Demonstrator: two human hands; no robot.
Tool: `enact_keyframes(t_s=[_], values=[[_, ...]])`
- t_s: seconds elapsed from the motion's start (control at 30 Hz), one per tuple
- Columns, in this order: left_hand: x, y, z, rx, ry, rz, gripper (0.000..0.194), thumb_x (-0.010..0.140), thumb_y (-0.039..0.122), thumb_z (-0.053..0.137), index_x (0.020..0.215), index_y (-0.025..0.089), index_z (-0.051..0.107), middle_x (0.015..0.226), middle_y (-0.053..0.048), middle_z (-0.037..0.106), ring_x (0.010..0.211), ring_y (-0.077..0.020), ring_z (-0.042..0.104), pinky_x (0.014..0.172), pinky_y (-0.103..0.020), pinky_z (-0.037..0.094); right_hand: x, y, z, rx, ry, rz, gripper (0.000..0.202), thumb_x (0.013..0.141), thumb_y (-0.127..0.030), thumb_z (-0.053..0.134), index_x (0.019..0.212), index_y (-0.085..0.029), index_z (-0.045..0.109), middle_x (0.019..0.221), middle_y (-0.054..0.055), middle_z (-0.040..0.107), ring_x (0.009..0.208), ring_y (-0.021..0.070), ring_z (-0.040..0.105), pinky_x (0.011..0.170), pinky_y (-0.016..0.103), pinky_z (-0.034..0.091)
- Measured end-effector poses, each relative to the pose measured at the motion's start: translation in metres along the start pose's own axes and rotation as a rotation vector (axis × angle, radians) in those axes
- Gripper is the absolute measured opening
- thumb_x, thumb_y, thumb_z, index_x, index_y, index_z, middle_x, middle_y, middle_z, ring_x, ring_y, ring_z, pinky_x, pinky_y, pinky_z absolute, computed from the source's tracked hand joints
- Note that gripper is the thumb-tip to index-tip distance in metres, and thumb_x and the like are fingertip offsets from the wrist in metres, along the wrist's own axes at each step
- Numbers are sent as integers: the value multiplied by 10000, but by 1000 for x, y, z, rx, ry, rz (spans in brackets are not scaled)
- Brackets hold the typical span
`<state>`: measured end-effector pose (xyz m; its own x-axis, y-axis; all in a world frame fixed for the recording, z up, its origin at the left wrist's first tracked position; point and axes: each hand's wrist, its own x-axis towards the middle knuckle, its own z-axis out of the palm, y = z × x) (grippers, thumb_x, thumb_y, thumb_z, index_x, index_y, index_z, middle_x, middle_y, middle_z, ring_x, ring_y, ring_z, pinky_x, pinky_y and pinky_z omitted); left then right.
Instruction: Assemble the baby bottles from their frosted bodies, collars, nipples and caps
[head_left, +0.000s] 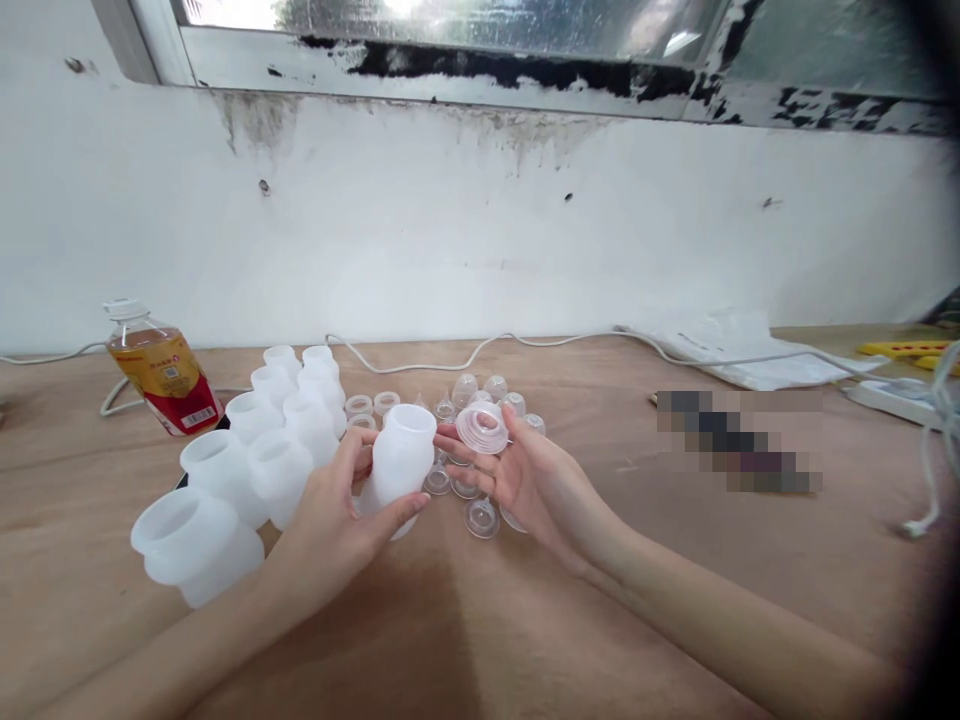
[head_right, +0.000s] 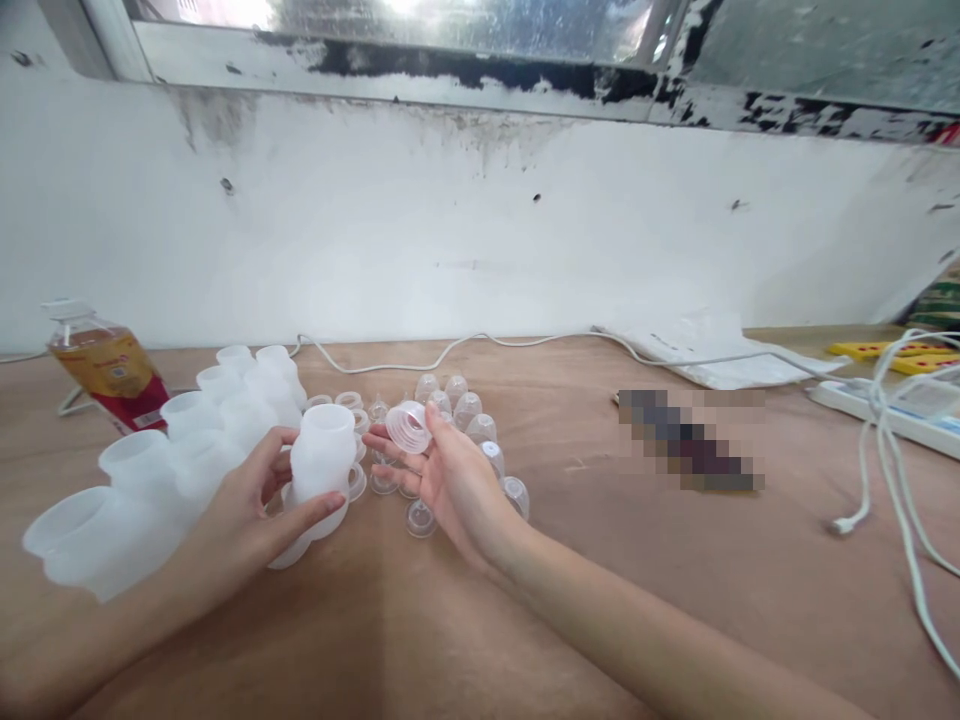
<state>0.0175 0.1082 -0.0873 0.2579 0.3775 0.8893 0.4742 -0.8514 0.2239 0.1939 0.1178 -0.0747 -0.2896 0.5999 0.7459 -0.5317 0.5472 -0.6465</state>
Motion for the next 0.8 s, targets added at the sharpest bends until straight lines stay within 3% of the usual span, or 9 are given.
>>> enact_keyframes(t_s=[0.57, 0.8], values=[[3, -9, 0, 38, -77, 17, 314, 770, 395, 531, 973, 208, 380, 949, -16, 601, 828, -169, 563, 676, -271, 405, 0, -1, 0, -1, -2, -9, 239, 838, -374, 446, 868, -145, 507, 1024, 112, 587, 976, 202, 558, 745, 296, 482], [1, 6, -6, 107, -180, 23, 305, 760, 364, 540, 1007, 212, 446, 976, -5, 560, 845, -172, 522, 717, -275, 391, -1, 4, -7, -204, -151, -223, 151, 808, -320, 518, 888, -206, 460, 1070, 53, 569, 1013, 172, 529, 826, 314, 447]])
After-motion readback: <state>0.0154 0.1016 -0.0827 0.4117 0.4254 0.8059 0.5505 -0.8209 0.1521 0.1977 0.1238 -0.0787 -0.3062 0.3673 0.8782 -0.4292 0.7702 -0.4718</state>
